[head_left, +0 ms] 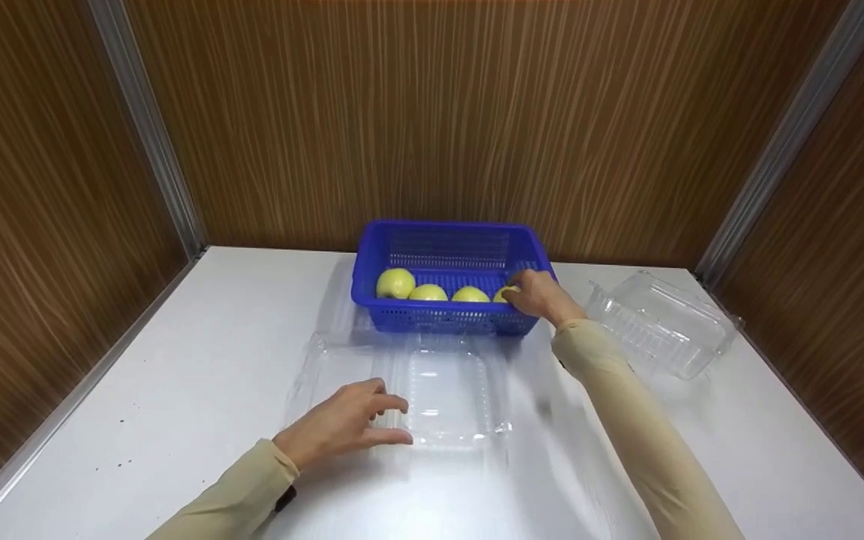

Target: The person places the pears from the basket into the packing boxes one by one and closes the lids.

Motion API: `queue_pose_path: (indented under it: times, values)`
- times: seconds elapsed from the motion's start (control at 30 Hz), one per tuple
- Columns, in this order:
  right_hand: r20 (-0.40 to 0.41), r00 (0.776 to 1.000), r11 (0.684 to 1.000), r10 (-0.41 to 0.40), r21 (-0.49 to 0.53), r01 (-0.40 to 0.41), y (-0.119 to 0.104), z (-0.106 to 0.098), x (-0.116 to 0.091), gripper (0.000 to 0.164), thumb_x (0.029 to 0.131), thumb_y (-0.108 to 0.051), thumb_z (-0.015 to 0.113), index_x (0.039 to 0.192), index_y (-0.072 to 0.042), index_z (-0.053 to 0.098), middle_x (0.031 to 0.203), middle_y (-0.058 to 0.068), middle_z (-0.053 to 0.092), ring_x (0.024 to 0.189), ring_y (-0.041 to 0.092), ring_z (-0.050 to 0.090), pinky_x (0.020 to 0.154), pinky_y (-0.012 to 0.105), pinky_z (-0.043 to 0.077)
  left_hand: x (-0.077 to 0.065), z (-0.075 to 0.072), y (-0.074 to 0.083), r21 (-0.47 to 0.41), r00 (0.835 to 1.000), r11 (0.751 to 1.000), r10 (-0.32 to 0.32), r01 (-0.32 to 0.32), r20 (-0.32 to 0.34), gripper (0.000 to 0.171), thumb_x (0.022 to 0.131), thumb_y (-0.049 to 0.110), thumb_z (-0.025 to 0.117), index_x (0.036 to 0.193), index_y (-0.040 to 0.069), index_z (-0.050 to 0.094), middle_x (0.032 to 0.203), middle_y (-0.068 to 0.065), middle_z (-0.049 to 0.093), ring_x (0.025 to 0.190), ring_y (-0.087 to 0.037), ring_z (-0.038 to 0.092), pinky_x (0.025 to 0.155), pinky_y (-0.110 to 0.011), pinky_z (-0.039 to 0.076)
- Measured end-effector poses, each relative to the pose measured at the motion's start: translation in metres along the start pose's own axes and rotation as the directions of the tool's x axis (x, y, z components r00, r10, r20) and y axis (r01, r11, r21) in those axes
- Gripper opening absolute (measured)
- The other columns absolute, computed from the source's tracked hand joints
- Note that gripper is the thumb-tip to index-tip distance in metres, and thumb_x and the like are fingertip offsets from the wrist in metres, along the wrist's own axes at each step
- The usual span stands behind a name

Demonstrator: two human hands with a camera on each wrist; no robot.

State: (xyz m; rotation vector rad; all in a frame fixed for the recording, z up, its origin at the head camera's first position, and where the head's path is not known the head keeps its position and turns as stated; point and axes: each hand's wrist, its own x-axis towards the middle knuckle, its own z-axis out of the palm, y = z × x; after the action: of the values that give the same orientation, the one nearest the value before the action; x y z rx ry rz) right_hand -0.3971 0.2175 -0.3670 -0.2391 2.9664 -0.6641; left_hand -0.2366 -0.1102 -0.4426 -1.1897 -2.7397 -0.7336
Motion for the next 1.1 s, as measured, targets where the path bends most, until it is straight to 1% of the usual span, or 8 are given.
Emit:
queue_pose_path:
  times: [0.23,0.5,0.63,0.73,0.77,0.87,1.0,1.1]
  values:
    - [0.077,0.993,0.996,0.085,-0.012,-0.084,-0.005,-0.003,0.012,0.042,0.096,-0.020,0.060,0.135,-0.005,0.059,0.147,0.021,0.047,0.137,0.039,0.042,0.112,0.057,0.033,0.002,0.000,0.000,0.007,1.000,1.000,-0.003,0.003,-0.003,0.050,0.086,0.058,0.063,0.109,0.016,0.073,0.084,-0.006,0.059,0.069,-0.006,0.044,0.064,-0.021,0.042]
    - [0.143,0.970,0.980,0.197,-0.029,-0.195,-0.011,-0.007,0.017,0.044,0.093,-0.019,0.063,0.137,-0.017,0.059,0.156,0.016,0.036,0.144,0.039,0.030,0.113,0.063,0.027,0.005,0.000,-0.001,0.009,1.000,1.000,0.004,-0.004,-0.010,0.049,0.086,0.059,0.062,0.107,0.016,0.073,0.082,-0.007,0.058,0.068,-0.006,0.042,0.063,-0.021,0.041]
    - [0.156,0.951,0.960,0.267,0.046,-0.277,-0.013,-0.005,0.016,0.046,0.093,-0.015,0.061,0.139,-0.019,0.056,0.158,0.014,0.032,0.145,0.039,0.028,0.113,0.062,0.027,0.006,0.001,0.000,0.021,1.000,1.000,0.016,-0.016,-0.019,0.048,0.086,0.058,0.063,0.106,0.016,0.073,0.081,-0.008,0.059,0.067,-0.006,0.041,0.062,-0.020,0.040]
    - [0.178,0.924,0.920,0.340,0.140,-0.366,-0.013,-0.003,0.016,0.048,0.093,-0.009,0.057,0.139,-0.023,0.055,0.161,0.010,0.028,0.147,0.038,0.024,0.113,0.062,0.027,0.007,0.001,0.000,0.031,0.999,0.999,0.024,-0.024,-0.021,0.048,0.086,0.058,0.063,0.106,0.016,0.073,0.081,-0.008,0.059,0.067,-0.006,0.042,0.062,-0.020,0.041]
    - [0.182,0.914,0.905,0.362,0.165,-0.391,-0.012,-0.002,0.017,0.049,0.093,-0.007,0.056,0.139,-0.024,0.055,0.161,0.010,0.027,0.147,0.038,0.024,0.113,0.062,0.028,0.008,0.001,0.000,0.031,0.999,0.999,0.025,-0.024,-0.021,0.048,0.086,0.058,0.063,0.106,0.016,0.073,0.081,-0.008,0.059,0.067,-0.006,0.042,0.062,-0.020,0.041]
    - [0.183,0.902,0.888,0.391,0.183,-0.422,-0.011,-0.001,0.020,0.050,0.092,-0.004,0.054,0.138,-0.027,0.056,0.161,0.009,0.026,0.147,0.040,0.023,0.112,0.064,0.028,0.009,0.001,0.000,0.034,1.000,0.999,0.025,-0.024,-0.015,0.049,0.086,0.059,0.063,0.107,0.016,0.074,0.082,-0.007,0.059,0.068,-0.006,0.042,0.063,-0.020,0.041]
    - [0.170,0.904,0.891,0.392,0.176,-0.419,-0.010,0.000,0.024,0.051,0.091,-0.005,0.054,0.135,-0.031,0.059,0.159,0.011,0.032,0.143,0.042,0.029,0.108,0.065,0.033,0.010,0.001,0.001,0.027,1.000,1.000,0.008,-0.008,-0.005,0.051,0.086,0.060,0.062,0.109,0.015,0.074,0.082,-0.007,0.060,0.068,-0.007,0.044,0.063,-0.021,0.043]
    - [0.179,0.895,0.874,0.408,0.206,-0.440,-0.009,0.000,0.024,0.050,0.091,-0.006,0.054,0.132,-0.033,0.061,0.157,0.011,0.035,0.140,0.040,0.034,0.105,0.065,0.037,0.010,0.002,0.001,0.019,1.000,1.000,-0.006,0.006,0.003,0.052,0.086,0.061,0.061,0.110,0.016,0.073,0.084,-0.006,0.060,0.069,-0.007,0.046,0.064,-0.021,0.043]
